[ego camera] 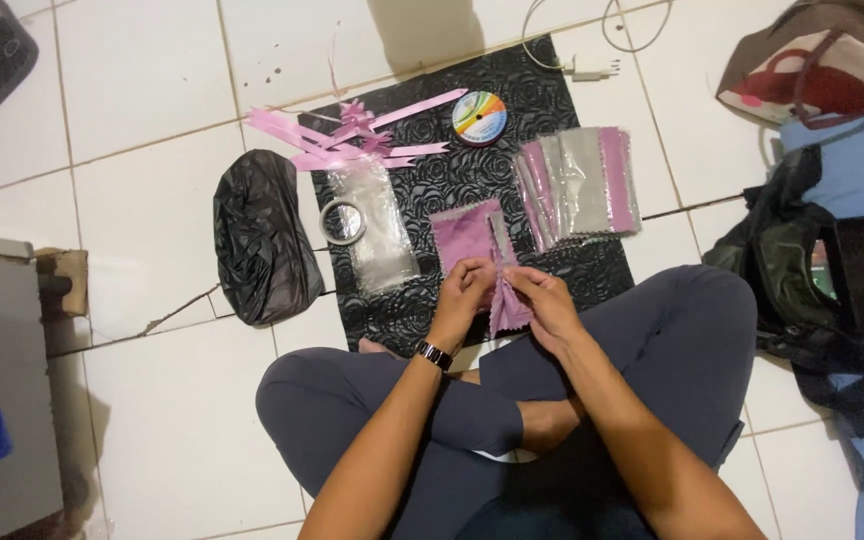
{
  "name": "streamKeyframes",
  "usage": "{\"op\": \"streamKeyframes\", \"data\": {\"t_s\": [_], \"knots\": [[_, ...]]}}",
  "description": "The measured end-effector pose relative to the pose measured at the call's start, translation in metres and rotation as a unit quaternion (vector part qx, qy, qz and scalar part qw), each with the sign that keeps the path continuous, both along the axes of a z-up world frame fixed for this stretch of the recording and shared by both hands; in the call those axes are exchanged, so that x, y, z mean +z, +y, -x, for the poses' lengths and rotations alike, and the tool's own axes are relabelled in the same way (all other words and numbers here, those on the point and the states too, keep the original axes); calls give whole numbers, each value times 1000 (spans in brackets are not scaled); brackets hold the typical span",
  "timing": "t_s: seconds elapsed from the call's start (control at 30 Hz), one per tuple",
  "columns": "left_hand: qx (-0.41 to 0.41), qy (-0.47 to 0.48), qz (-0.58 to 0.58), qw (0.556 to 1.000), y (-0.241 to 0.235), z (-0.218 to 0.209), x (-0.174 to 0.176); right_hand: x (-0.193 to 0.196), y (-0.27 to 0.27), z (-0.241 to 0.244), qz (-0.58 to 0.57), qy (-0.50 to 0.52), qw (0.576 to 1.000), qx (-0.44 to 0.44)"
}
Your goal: The person sits on the floor and folds several small, rectangular pieces of fabric in pink, gray, and green colors. They handle the fabric pieces one by one, folding them neatly and stacking them on a black mat placed on the floor.
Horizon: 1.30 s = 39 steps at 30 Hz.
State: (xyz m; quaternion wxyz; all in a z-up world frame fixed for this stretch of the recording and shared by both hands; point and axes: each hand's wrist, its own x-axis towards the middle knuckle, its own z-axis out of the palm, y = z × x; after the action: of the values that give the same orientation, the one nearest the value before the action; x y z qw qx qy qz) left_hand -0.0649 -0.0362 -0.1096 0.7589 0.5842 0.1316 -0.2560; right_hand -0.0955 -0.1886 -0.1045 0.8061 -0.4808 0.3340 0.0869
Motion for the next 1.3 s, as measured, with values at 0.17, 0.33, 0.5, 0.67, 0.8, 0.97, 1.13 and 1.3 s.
{"op": "streamKeyframes", "data": {"t_s": [0.17,0.33,0.5,0.67,0.8,0.97,1.13,1.3], "knots": [[21,6,-53,998,4,-1,-5,-13,-2,-4,-14,5,1000,1],[74,24,-97,992,13,-8,-24,15,-9,-18,-3,22,997,-68],[62,16,-190,980,12,-16,-21,-17,-13,-30,206,21,974,97],[64,15,-234,970,23,-29,-23,-4,-4,-41,254,10,963,92],[-9,63,-336,940,30,-33,-81,-70,-13,-40,348,43,922,166],[17,19,-345,938,27,-30,-70,-93,-18,-36,371,15,915,154],[18,-17,-397,918,22,-26,-53,-100,-20,-26,367,23,919,141],[-11,-366,-515,775,-2,-20,-2,-48,-36,-40,393,10,910,130]]}}
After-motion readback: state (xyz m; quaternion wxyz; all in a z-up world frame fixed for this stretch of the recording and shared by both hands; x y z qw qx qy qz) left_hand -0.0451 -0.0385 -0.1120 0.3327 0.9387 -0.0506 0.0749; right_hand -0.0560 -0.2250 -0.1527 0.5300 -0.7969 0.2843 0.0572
